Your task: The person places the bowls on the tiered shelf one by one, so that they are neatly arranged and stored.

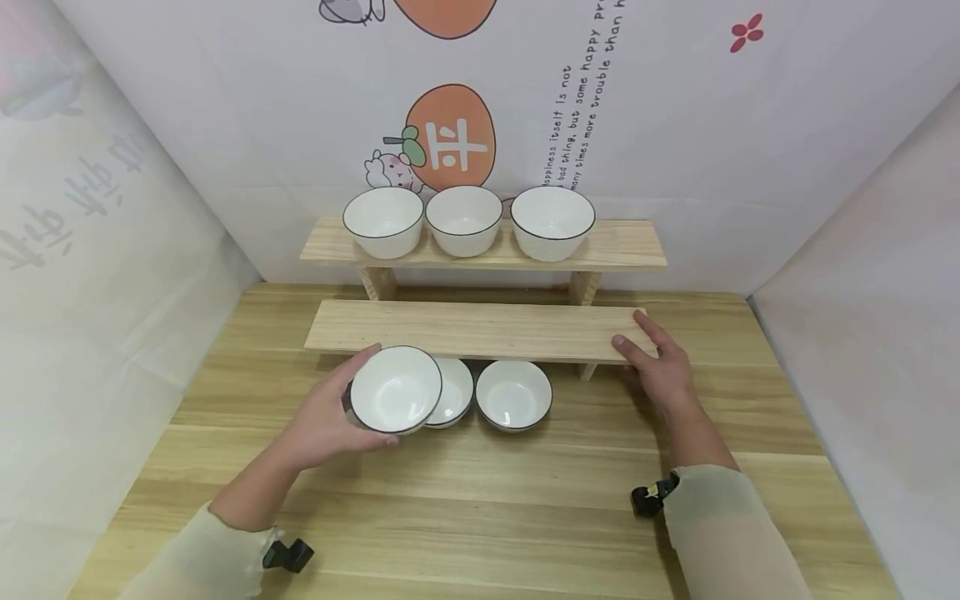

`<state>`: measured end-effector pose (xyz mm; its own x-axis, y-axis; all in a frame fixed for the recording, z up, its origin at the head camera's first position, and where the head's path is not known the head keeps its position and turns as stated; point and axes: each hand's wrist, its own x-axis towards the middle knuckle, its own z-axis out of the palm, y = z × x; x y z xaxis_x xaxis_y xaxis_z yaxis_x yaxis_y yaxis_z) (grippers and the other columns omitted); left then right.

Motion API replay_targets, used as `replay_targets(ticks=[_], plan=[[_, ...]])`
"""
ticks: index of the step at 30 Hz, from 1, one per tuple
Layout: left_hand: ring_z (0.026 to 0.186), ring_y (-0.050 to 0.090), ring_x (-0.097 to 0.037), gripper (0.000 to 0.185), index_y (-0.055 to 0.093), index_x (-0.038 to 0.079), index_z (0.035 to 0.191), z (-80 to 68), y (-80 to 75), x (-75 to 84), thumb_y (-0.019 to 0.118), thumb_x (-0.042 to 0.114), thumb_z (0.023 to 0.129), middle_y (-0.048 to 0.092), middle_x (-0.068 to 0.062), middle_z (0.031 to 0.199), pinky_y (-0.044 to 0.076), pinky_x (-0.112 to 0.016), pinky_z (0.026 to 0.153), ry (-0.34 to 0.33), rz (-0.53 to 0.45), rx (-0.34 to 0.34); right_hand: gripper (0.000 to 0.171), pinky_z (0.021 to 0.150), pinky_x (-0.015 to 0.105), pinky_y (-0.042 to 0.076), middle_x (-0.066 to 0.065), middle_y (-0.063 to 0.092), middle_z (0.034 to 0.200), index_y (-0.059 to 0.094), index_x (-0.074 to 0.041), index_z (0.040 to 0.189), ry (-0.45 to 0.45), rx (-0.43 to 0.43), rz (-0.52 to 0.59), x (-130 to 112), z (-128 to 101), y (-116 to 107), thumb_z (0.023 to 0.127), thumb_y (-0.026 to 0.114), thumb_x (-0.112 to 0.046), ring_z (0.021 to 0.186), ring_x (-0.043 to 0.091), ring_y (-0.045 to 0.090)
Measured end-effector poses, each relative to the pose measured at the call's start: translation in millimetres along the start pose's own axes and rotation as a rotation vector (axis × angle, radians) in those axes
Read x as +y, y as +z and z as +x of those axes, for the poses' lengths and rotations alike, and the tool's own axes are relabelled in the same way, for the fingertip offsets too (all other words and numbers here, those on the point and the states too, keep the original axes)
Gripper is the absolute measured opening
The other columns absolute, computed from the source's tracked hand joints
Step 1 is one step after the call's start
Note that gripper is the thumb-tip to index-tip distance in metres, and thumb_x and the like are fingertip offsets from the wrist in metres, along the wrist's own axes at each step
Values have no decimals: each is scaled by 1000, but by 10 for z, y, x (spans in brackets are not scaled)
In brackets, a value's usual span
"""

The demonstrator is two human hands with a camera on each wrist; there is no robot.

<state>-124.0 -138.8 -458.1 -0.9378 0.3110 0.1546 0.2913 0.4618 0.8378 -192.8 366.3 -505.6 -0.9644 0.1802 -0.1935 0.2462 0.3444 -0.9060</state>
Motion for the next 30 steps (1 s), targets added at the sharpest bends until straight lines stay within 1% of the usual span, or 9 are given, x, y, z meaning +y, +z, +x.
replay_targets(ticks=[3, 6, 8, 12, 14, 16, 20, 25, 30], plan=[[135, 51, -24, 128, 39, 19, 160, 47, 51, 26, 106, 37, 53, 50, 0, 152, 43, -53, 112, -9, -7, 8, 81, 82, 12, 47, 11, 9, 173, 30, -44, 162, -2, -2, -2, 6, 0, -2, 94, 68, -61, 119, 19, 51], [133, 53, -24, 127, 39, 20, 160, 94, 93, 65, 105, 39, 54, 51, 2, 151, 44, -53, 111, -17, -18, 11, 80, 82, 12, 47, 11, 10, 173, 30, -44, 162, -7, -1, -4, 9, -3, -6, 94, 68, -61, 116, 18, 52], [133, 53, -24, 127, 39, 23, 160, 121, 116, 104, 105, 40, 54, 51, 2, 151, 44, -53, 110, -38, -17, 14, 80, 82, 12, 48, 12, 11, 173, 30, -44, 162, -6, 2, -1, 7, -3, -7, 94, 68, -61, 115, 18, 53], [134, 52, -27, 128, 38, 25, 161, 166, 158, 175, 106, 37, 53, 50, 0, 152, 43, -55, 111, -94, -36, 22, 81, 84, 12, 46, 10, 11, 173, 30, -44, 162, 0, -1, -6, 10, 4, -9, 93, 68, -62, 121, 18, 49], [136, 51, -27, 129, 37, 25, 161, 192, 184, 197, 106, 38, 53, 49, -1, 153, 41, -56, 113, -115, -54, 24, 81, 84, 12, 44, 10, 12, 173, 29, -45, 162, 3, -4, -14, 14, 11, -12, 93, 68, -62, 118, 18, 52], [137, 49, -26, 130, 36, 25, 162, 220, 213, 212, 106, 39, 53, 48, 0, 154, 39, -56, 115, -129, -68, 25, 81, 84, 12, 43, 11, 14, 172, 29, -45, 162, 4, -5, -26, 20, 19, -16, 93, 67, -63, 110, 15, 56], [139, 48, -24, 131, 35, 25, 162, 285, 281, 226, 106, 39, 53, 47, 1, 155, 37, -54, 116, -133, -100, 23, 81, 83, 14, 45, 13, 14, 172, 29, -44, 162, 0, -6, -21, 28, 31, -19, 94, 67, -62, 95, 7, 61], [137, 49, -24, 128, 36, 22, 162, 360, 358, 254, 105, 33, 55, 48, 2, 153, 39, -53, 115, -134, -155, 24, 80, 82, 14, 46, 13, 15, 172, 31, -44, 162, -4, -7, 0, 32, 38, -16, 94, 68, -60, 93, 4, 61], [135, 50, -24, 126, 36, 23, 162, 430, 423, 297, 104, 31, 56, 48, 3, 152, 41, -52, 113, -153, -169, 37, 80, 82, 11, 47, 12, 14, 172, 31, -43, 162, 0, -17, 44, 45, 37, -12, 94, 70, -58, 95, 0, 63]])
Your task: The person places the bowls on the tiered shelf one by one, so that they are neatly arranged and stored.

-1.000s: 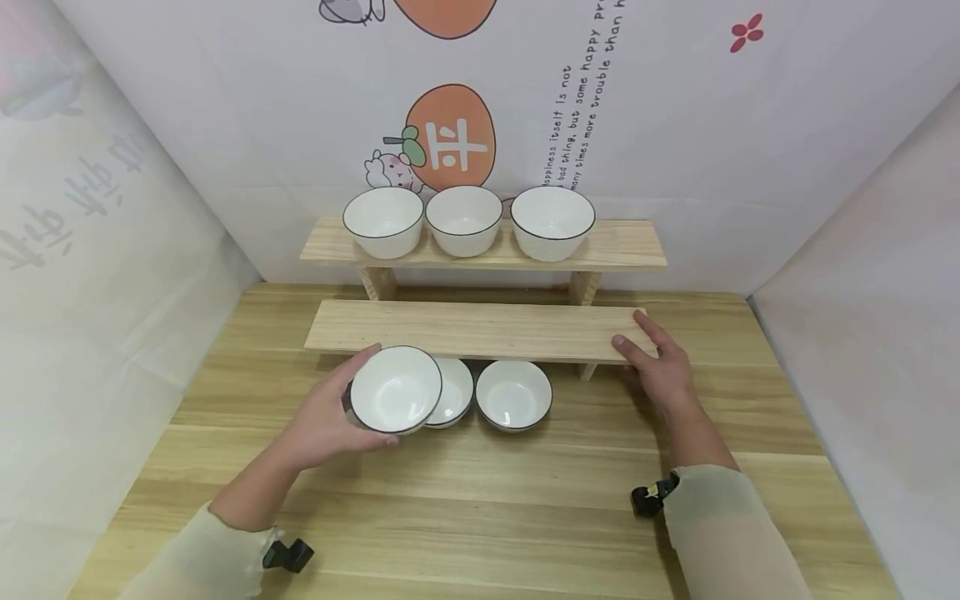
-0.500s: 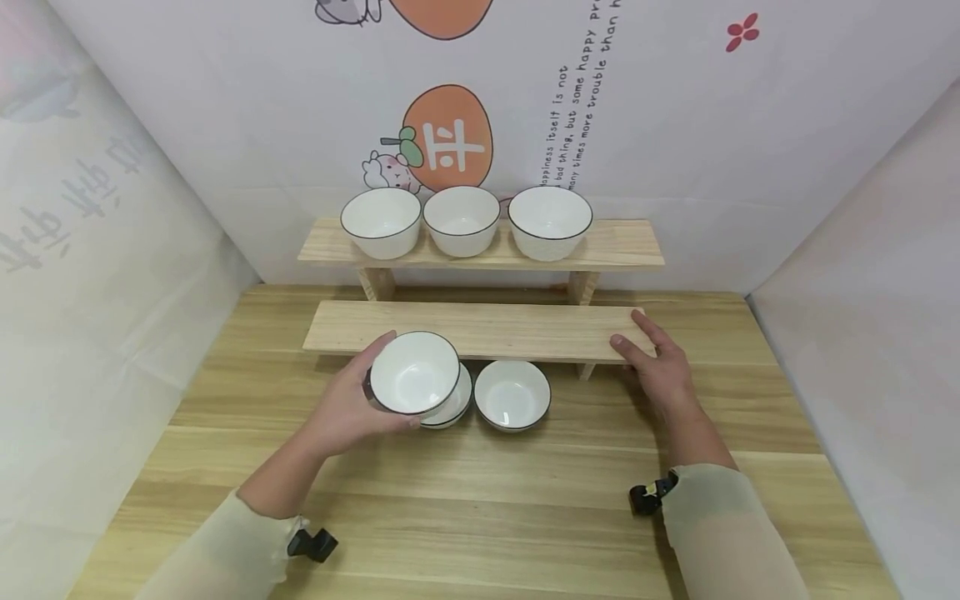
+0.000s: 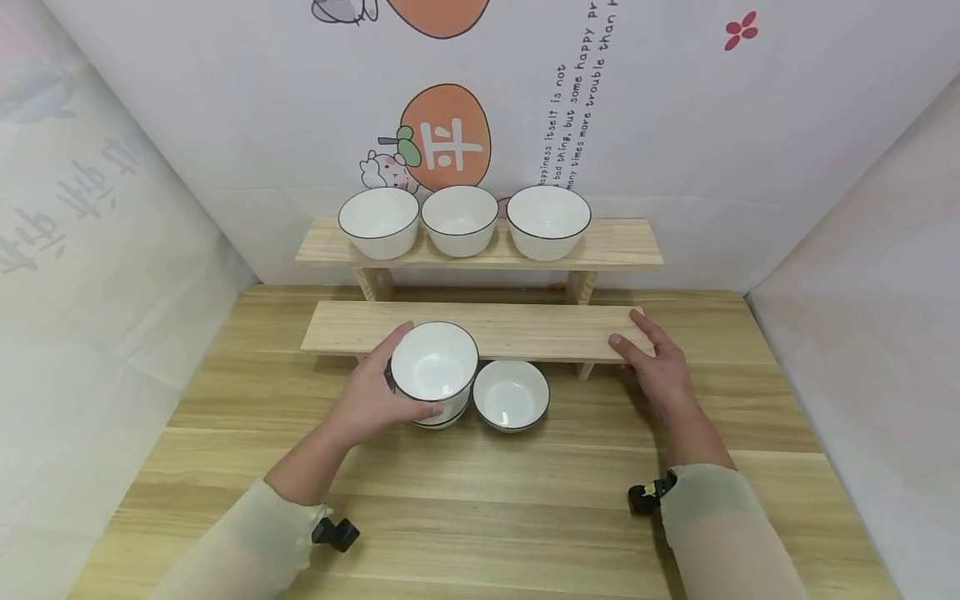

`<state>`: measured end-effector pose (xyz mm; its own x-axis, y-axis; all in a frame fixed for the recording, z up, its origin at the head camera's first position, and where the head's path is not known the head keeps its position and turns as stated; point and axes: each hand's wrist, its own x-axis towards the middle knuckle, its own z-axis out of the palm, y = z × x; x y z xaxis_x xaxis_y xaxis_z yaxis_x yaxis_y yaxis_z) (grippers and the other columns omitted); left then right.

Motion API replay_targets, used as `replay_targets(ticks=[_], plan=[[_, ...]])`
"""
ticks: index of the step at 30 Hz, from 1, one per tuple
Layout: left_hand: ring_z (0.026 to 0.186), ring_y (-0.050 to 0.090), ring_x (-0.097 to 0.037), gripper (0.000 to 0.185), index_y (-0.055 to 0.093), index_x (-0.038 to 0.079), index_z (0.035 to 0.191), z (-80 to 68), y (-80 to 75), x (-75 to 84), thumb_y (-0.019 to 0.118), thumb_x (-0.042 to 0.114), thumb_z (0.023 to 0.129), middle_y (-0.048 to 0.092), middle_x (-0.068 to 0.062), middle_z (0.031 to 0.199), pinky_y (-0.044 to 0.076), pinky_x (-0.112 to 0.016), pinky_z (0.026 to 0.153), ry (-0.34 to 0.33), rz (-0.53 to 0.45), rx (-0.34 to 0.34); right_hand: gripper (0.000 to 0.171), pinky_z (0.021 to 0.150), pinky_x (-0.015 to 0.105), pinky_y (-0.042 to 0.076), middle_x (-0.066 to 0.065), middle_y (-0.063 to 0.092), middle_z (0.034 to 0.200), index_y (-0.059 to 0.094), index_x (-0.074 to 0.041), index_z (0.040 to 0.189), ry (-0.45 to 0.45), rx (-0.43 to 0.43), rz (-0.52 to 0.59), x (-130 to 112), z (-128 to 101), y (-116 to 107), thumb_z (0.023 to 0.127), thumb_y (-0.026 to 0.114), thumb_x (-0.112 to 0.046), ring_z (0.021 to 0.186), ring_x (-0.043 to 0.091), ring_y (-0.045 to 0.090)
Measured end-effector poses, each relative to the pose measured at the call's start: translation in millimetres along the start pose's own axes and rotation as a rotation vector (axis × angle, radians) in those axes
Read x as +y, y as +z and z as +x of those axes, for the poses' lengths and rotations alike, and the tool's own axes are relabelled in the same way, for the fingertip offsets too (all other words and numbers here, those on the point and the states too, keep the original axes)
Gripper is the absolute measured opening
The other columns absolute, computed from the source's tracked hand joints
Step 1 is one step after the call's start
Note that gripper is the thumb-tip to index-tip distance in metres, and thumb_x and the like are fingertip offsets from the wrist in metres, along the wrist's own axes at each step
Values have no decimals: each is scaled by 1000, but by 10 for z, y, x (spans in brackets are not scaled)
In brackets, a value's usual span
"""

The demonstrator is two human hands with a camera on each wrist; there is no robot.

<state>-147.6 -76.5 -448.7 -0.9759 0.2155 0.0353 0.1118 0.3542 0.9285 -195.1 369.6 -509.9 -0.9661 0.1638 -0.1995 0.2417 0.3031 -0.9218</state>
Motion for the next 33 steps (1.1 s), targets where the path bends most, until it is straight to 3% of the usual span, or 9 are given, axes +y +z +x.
replay_targets(ticks=[4, 10, 20, 27, 33], plan=[[135, 49, -24, 126, 36, 26, 162, 42, 77, 35, 104, 32, 56, 47, 2, 152, 41, -52, 113, -21, -15, 8, 80, 82, 11, 47, 10, 11, 173, 32, -43, 162, 0, -1, 2, 4, -5, -2, 93, 70, -58, 95, 0, 63], [136, 48, -24, 127, 35, 23, 162, 126, 211, 37, 105, 31, 56, 45, -1, 153, 41, -51, 114, 13, -42, 0, 80, 81, 12, 50, 6, 10, 174, 33, -42, 162, -5, 5, 4, 18, -2, -4, 94, 70, -58, 99, 0, 61], [139, 45, -24, 127, 34, 28, 162, 255, 374, 24, 104, 34, 57, 43, -2, 157, 40, -50, 115, 6, -21, 11, 80, 82, 13, 50, 5, 7, 174, 33, -44, 161, 3, 10, -14, 23, 11, 2, 92, 70, -60, 99, 6, 61], [139, 46, -24, 126, 34, 24, 162, 354, 493, 46, 104, 34, 57, 45, -2, 156, 40, -49, 115, 19, -9, 6, 80, 81, 13, 50, 7, 7, 174, 34, -43, 161, 2, 15, -10, 8, -2, 9, 92, 71, -60, 99, 6, 61], [126, 55, -17, 109, 48, 39, 149, 465, 560, 94, 105, 33, 55, 55, 10, 140, 47, -47, 105, 79, -12, -6, 80, 81, 14, 52, 8, 7, 174, 34, -41, 162, -5, 9, 18, -8, -17, 19, 93, 71, -58, 101, 5, 61]])
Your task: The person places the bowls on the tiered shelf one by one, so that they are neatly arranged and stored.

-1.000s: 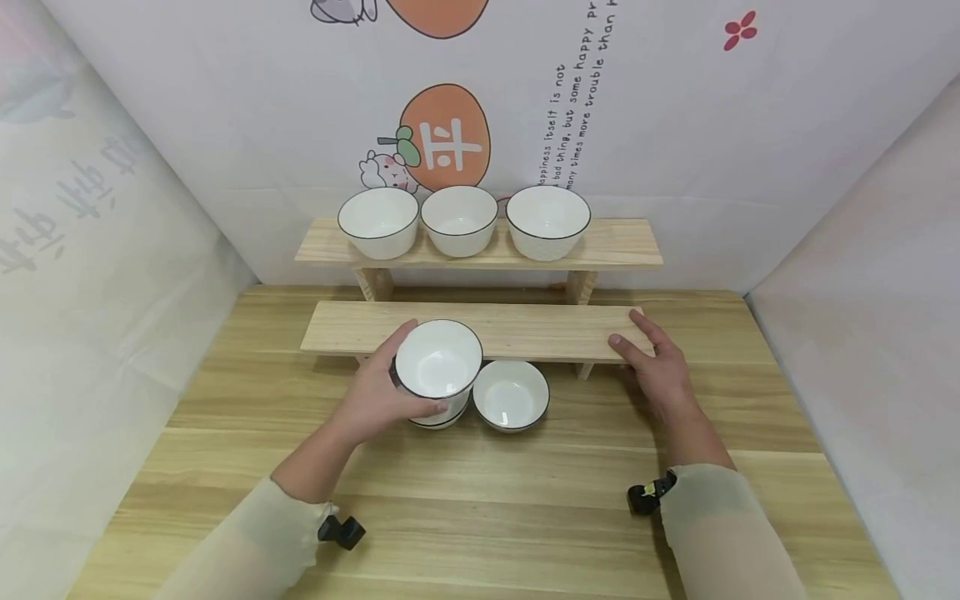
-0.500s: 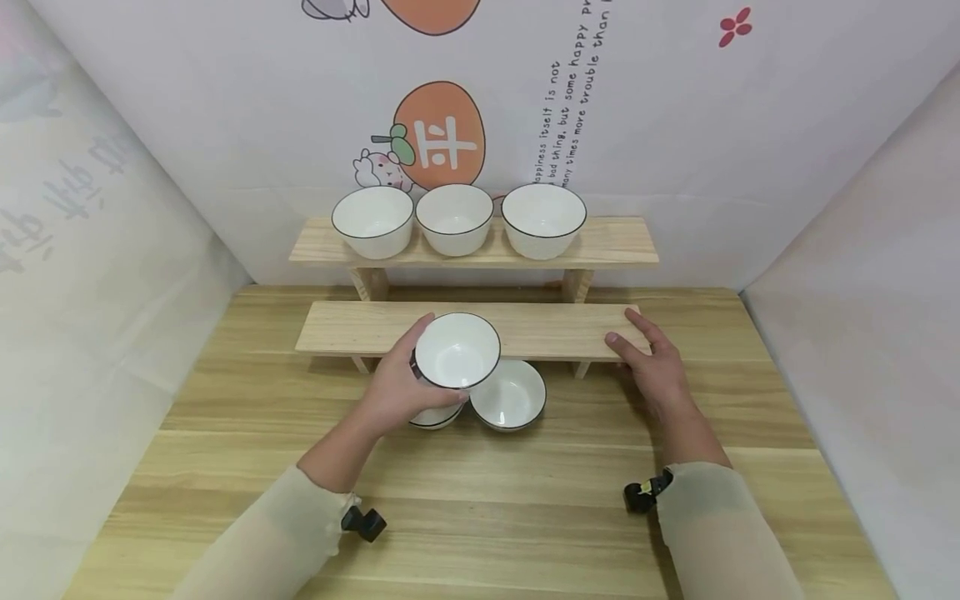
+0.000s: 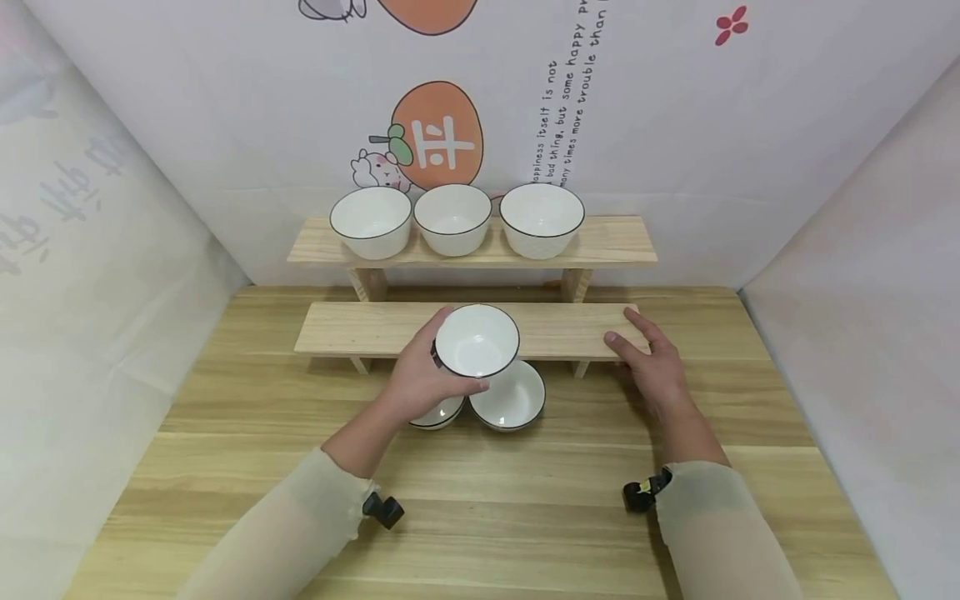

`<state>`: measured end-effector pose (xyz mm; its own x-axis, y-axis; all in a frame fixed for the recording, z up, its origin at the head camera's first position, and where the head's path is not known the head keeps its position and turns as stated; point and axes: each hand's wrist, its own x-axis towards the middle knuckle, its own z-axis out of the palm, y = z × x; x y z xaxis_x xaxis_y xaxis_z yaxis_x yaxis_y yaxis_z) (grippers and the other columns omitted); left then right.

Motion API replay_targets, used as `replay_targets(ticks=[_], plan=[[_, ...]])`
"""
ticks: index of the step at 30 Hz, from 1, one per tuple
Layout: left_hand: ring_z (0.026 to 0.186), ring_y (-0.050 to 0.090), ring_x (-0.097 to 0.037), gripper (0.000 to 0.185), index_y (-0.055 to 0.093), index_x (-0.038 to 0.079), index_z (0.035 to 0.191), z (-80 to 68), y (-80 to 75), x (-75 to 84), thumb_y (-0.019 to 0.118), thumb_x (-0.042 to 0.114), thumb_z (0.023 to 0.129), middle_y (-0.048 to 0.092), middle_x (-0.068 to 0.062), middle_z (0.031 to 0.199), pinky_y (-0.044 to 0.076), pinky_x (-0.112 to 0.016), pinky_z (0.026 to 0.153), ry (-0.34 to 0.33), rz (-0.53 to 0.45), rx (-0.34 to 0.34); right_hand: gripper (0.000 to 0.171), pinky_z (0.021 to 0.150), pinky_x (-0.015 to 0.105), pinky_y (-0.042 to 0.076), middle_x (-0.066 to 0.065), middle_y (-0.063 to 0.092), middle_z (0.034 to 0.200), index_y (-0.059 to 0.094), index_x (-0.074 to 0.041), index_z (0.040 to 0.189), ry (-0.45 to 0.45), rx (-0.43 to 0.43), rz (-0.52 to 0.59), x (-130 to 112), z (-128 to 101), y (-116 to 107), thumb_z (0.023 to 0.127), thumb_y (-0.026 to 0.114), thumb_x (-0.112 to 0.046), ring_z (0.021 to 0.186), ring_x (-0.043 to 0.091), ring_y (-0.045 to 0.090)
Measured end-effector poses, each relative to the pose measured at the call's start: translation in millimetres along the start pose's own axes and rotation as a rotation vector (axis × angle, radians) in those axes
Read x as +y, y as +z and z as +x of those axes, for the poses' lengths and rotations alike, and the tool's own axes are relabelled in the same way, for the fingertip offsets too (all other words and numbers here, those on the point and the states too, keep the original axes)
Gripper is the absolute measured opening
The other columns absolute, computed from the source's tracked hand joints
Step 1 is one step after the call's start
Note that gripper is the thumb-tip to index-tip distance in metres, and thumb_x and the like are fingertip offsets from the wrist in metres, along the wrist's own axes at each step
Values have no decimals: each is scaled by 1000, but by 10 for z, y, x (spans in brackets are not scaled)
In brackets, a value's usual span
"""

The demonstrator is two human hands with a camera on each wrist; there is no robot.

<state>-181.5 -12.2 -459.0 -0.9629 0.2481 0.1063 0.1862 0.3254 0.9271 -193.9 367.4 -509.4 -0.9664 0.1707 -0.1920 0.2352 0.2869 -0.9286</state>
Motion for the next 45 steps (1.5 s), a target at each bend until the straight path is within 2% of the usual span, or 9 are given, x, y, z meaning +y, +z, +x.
replay_targets(ticks=[2, 7, 9, 19, 27, 34, 45], plan=[[129, 53, -16, 111, 46, 39, 150, 30, 21, 16, 104, 33, 56, 53, 10, 143, 46, -47, 107, 3, -7, -5, 80, 81, 14, 53, 9, 6, 174, 35, -41, 162, 0, 0, 10, -3, -1, 1, 93, 72, -57, 98, 5, 63], [143, 41, -24, 128, 30, 25, 164, 94, 102, 41, 103, 36, 59, 40, 0, 160, 38, -49, 116, -38, -7, -5, 80, 80, 14, 52, 10, 7, 173, 35, -42, 161, 0, 4, -3, -4, 1, -7, 93, 71, -58, 93, 5, 65], [145, 40, -25, 129, 29, 25, 165, 127, 146, 43, 103, 37, 60, 39, -1, 162, 37, -49, 117, -44, -6, 0, 80, 81, 15, 52, 10, 7, 173, 34, -41, 162, -1, 2, -8, -1, 5, -11, 93, 71, -58, 94, 5, 65], [145, 41, -21, 129, 29, 25, 165, 261, 325, 67, 103, 36, 60, 40, 0, 161, 38, -45, 116, -33, 14, 22, 80, 84, 18, 55, 14, 7, 173, 32, -38, 163, 10, -12, 41, 28, 35, -15, 95, 72, -53, 93, 3, 65], [144, 42, -23, 127, 28, 22, 165, 351, 422, 101, 102, 34, 62, 41, -3, 161, 39, -45, 115, -16, 1, 20, 80, 84, 19, 54, 12, 8, 173, 33, -40, 162, 8, -10, 26, -8, 7, -9, 94, 71, -56, 93, 5, 66], [142, 44, -25, 127, 28, 22, 165, 462, 530, 152, 102, 36, 63, 40, -5, 160, 43, -45, 111, -26, 29, 19, 82, 83, 19, 54, 11, 9, 173, 33, -41, 162, 19, -7, 21, -8, 1, -1, 92, 71, -58, 91, 7, 67], [143, 43, -23, 126, 28, 16, 165, 606, 712, 189, 102, 33, 64, 42, -5, 160, 41, -43, 115, -27, 38, 33, 81, 83, 19, 55, 11, 12, 173, 34, -40, 162, 26, -2, 48, -10, 6, 5, 93, 72, -56, 94, 7, 66]])
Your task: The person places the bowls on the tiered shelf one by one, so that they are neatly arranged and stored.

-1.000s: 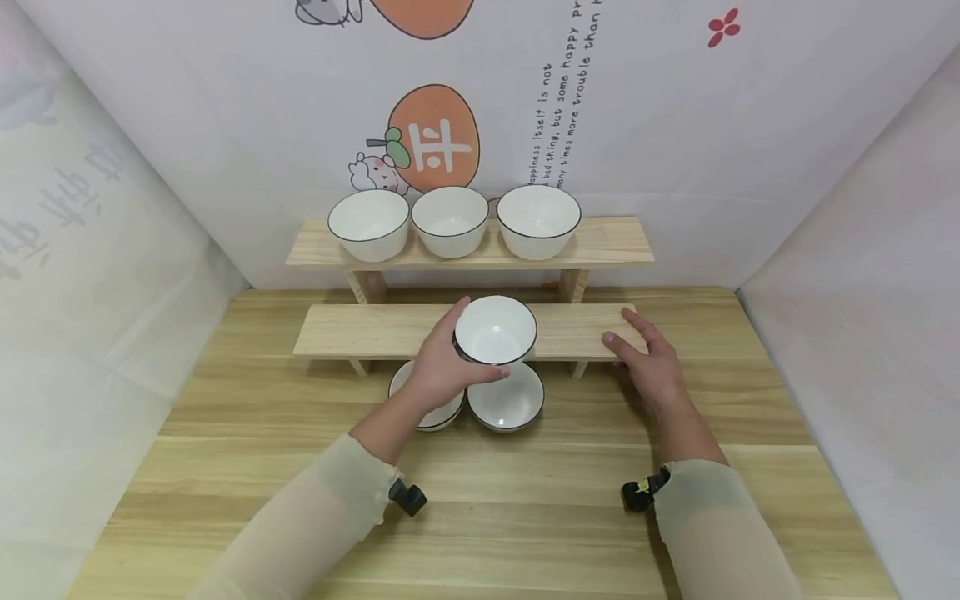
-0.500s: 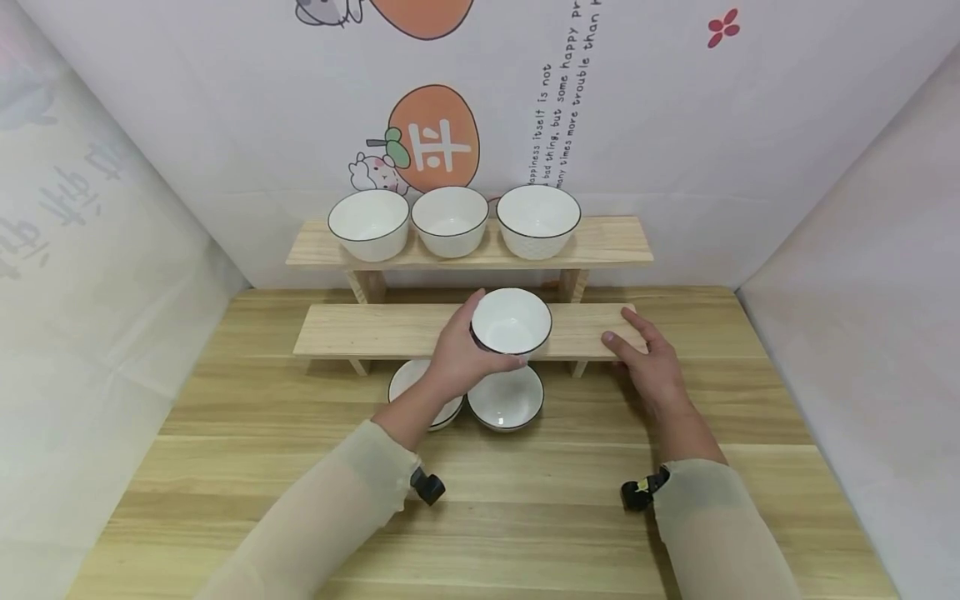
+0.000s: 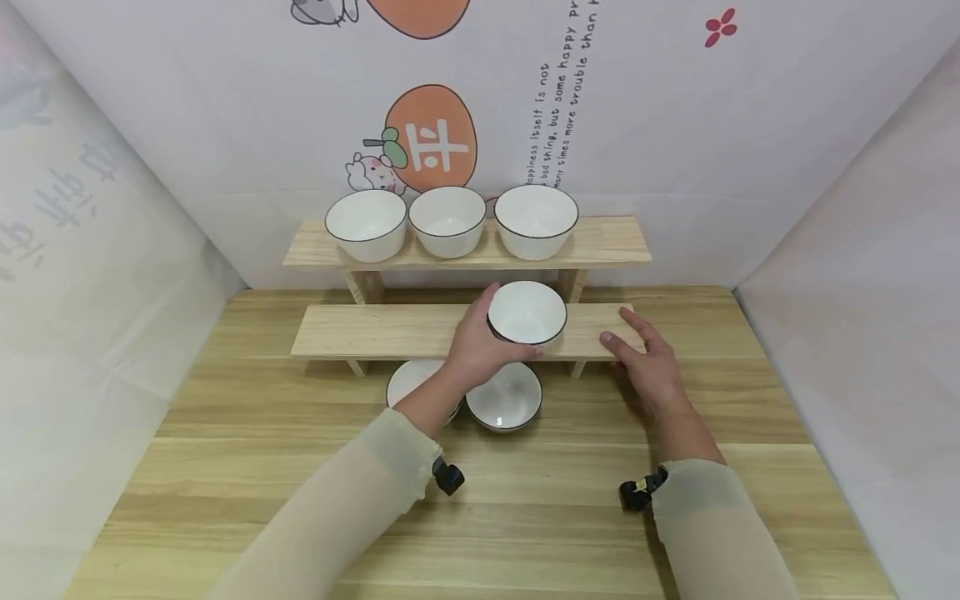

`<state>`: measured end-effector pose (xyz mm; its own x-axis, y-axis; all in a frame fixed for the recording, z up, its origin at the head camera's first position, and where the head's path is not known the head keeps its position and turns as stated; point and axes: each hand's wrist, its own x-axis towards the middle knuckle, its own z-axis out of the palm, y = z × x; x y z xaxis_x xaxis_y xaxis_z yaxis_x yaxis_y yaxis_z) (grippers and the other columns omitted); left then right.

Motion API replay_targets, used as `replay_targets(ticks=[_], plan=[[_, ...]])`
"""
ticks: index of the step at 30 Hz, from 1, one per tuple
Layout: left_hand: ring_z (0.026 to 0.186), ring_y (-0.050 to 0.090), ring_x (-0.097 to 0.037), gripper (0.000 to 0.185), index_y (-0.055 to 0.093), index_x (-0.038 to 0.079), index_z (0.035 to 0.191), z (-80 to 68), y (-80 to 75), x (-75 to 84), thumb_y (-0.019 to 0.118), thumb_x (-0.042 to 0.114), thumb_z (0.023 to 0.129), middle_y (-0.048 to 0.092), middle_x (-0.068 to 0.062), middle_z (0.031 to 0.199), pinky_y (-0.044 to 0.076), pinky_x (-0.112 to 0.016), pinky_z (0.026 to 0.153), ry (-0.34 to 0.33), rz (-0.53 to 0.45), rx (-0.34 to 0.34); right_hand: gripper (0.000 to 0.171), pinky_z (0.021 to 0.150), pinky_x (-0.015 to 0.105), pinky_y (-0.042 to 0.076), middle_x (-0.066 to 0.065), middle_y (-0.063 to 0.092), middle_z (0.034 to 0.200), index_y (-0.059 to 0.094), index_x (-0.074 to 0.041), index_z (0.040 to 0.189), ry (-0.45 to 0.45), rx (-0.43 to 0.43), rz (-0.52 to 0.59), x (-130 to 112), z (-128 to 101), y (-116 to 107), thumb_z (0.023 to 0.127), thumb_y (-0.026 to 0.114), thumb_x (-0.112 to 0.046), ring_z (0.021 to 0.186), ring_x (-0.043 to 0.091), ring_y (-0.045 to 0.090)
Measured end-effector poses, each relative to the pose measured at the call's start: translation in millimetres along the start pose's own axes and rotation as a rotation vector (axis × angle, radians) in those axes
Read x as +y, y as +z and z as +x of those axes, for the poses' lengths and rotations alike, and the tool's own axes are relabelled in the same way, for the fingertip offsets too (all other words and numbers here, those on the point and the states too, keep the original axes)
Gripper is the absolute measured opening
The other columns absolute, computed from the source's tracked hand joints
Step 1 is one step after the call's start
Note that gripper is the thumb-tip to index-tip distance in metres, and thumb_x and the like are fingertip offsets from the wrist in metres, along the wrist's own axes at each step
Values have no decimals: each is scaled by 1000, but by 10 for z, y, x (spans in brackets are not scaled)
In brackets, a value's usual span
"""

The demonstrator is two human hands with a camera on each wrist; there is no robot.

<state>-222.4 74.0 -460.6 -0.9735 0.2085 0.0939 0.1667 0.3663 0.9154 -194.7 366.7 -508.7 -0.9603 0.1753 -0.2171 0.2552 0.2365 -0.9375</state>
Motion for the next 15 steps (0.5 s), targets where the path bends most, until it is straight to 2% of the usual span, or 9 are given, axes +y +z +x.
replay_targets(ticks=[9, 15], plan=[[143, 43, -23, 124, 28, 19, 165, 66, 89, 53, 101, 33, 65, 42, -4, 160, 40, -44, 115, -17, 1, 3, 82, 87, 19, 51, 10, 8, 173, 31, -38, 164, 23, -1, -35, -29, 13, 2, 94, 71, -56, 97, 7, 64], [143, 43, -21, 126, 27, 18, 165, 107, 137, 65, 102, 35, 65, 42, -2, 159, 40, -40, 116, -2, 9, -3, 81, 86, 17, 52, 13, 8, 173, 32, -33, 164, 28, -7, -10, -187, -110, 32, 96, 72, -50, 96, 4, 62]])
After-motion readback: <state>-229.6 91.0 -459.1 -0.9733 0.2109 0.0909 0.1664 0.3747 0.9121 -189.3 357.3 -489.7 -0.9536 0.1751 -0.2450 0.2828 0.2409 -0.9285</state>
